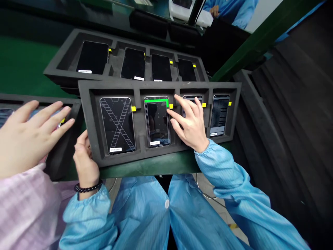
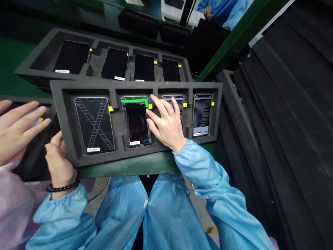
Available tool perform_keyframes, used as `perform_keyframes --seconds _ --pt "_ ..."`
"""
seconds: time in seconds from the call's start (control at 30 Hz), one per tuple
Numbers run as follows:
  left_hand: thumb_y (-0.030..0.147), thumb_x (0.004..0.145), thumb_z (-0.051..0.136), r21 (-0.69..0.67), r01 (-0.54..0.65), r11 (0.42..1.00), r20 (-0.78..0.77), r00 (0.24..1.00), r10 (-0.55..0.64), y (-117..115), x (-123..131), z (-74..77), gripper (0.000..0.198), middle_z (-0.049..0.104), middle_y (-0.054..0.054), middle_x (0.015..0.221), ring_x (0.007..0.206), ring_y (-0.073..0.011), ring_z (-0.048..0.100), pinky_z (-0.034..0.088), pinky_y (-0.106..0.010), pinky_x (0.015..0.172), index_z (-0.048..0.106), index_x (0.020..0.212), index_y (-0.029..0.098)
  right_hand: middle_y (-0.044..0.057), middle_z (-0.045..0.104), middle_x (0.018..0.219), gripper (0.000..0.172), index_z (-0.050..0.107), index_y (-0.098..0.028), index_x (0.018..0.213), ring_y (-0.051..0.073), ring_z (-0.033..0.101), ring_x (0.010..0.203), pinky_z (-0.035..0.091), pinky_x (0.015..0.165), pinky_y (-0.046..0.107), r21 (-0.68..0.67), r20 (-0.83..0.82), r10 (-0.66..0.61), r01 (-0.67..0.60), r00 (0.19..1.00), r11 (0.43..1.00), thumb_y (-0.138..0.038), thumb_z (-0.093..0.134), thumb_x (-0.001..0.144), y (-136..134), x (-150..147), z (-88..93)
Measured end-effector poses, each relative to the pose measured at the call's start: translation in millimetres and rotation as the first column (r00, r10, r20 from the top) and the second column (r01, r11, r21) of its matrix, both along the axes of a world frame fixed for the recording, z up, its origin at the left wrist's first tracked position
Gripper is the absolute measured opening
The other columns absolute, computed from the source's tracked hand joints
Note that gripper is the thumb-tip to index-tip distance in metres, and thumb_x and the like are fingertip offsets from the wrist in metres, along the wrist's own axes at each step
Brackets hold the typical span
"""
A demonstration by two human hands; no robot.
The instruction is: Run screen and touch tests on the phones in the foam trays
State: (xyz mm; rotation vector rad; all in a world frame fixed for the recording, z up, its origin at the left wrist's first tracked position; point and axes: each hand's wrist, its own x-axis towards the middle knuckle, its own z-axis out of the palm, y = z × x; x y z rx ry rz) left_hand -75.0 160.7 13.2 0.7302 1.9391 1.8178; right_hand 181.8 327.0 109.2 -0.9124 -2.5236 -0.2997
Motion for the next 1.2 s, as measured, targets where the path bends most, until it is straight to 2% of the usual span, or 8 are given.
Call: perform_keyframes --seconds 0.17,0.37,0.53,0.63,0.77,0.83,0.97,1.2 --pt "0.065 0.095 0.034 0.041 0.004 0.999 -0.024 1.000 -0.003 1.4 0.5 1.4 0.061 0.069 -0.006 0.127 0.121 -0.0251 0.064 0.045 -0.051 0.111 0.062 0.133 0.025 0.007 0.055 0.148 0.027 0.071 -0.025 0.116 0.024 0.052 0.131 0.030 0.121 0.053 -0.003 -0.043 0.015 -0.015 0.999 1.000 -0.030 0.050 0.100 -24.2 9.9 -11.3" --pt "0.064 0.097 0.032 0.067 -0.007 0.998 -0.044 0.999 0.010 2.4 -2.1 -2.9 0.063 0.071 -0.007 0.122 0.115 -0.0247 0.066 0.047 -0.051 0.109 0.064 0.132 0.023 0.010 0.059 0.144 0.025 0.072 -0.022 0.113 0.025 0.055 0.127 0.032 0.119 0.053 -0.066 -0.066 0.025 -0.030 0.998 0.997 -0.027 0.052 0.099 -54.2 22.0 -20.8" --pt "0.060 0.098 0.033 0.086 -0.015 0.996 -0.026 0.999 0.018 3.2 -0.2 -1.8 0.061 0.071 -0.007 0.124 0.117 -0.0228 0.066 0.050 -0.042 0.104 0.063 0.133 0.020 0.012 0.063 0.139 0.024 0.073 -0.020 0.109 0.025 0.058 0.123 0.032 0.119 0.053 -0.117 -0.067 0.041 -0.049 0.997 0.992 -0.024 0.052 0.098 -74.6 30.1 -25.1" --pt "0.059 0.099 0.032 0.083 -0.017 0.996 -0.020 1.000 0.019 3.2 0.7 0.8 0.060 0.070 -0.006 0.125 0.118 -0.0210 0.065 0.050 -0.036 0.101 0.063 0.133 0.021 0.010 0.065 0.137 0.023 0.075 -0.020 0.098 0.024 0.060 0.121 0.034 0.118 0.052 -0.134 -0.093 0.038 -0.050 0.995 0.990 -0.022 0.051 0.098 -78.3 29.1 -25.5" --pt "0.059 0.099 0.033 0.090 -0.015 0.996 -0.009 1.000 0.016 3.2 0.5 1.3 0.059 0.071 -0.006 0.124 0.116 -0.0192 0.066 0.051 -0.031 0.100 0.063 0.132 0.021 0.010 0.069 0.129 0.032 0.071 -0.020 0.074 0.025 0.062 0.117 0.038 0.116 0.051 -0.135 -0.133 0.051 -0.069 0.990 0.988 -0.021 0.050 0.098 -67.7 20.5 -20.8" --pt "0.058 0.099 0.033 0.091 -0.017 0.996 -0.001 1.000 0.017 3.4 0.6 0.7 0.058 0.071 -0.006 0.123 0.115 -0.0187 0.066 0.050 -0.031 0.100 0.064 0.132 0.021 0.009 0.070 0.127 0.035 0.070 -0.020 0.072 0.025 0.062 0.116 0.039 0.115 0.052 -0.130 -0.162 0.067 -0.089 0.984 0.988 -0.022 0.048 0.098 -56.9 15.2 -15.8" --pt "0.061 0.098 0.034 0.084 -0.012 0.996 0.015 1.000 0.011 3.7 1.8 1.1 0.059 0.072 -0.006 0.123 0.115 -0.0185 0.066 0.051 -0.031 0.099 0.063 0.133 0.022 0.007 0.066 0.132 0.037 0.073 -0.023 0.086 0.024 0.058 0.121 0.039 0.115 0.052 -0.084 -0.228 0.053 -0.074 0.972 0.994 -0.028 0.040 0.102 -32.3 3.7 -4.7" --pt "0.067 0.096 0.033 0.027 -0.015 1.000 0.034 0.999 0.014 2.4 1.9 3.8 0.065 0.070 -0.006 0.126 0.117 -0.0183 0.065 0.051 -0.030 0.097 0.061 0.134 0.022 0.008 0.048 0.153 0.034 0.066 -0.025 0.124 0.027 0.047 0.134 0.027 0.122 0.055 -0.036 -0.067 0.138 -0.141 0.988 0.989 -0.037 0.043 0.103 -0.1 -31.8 4.0"
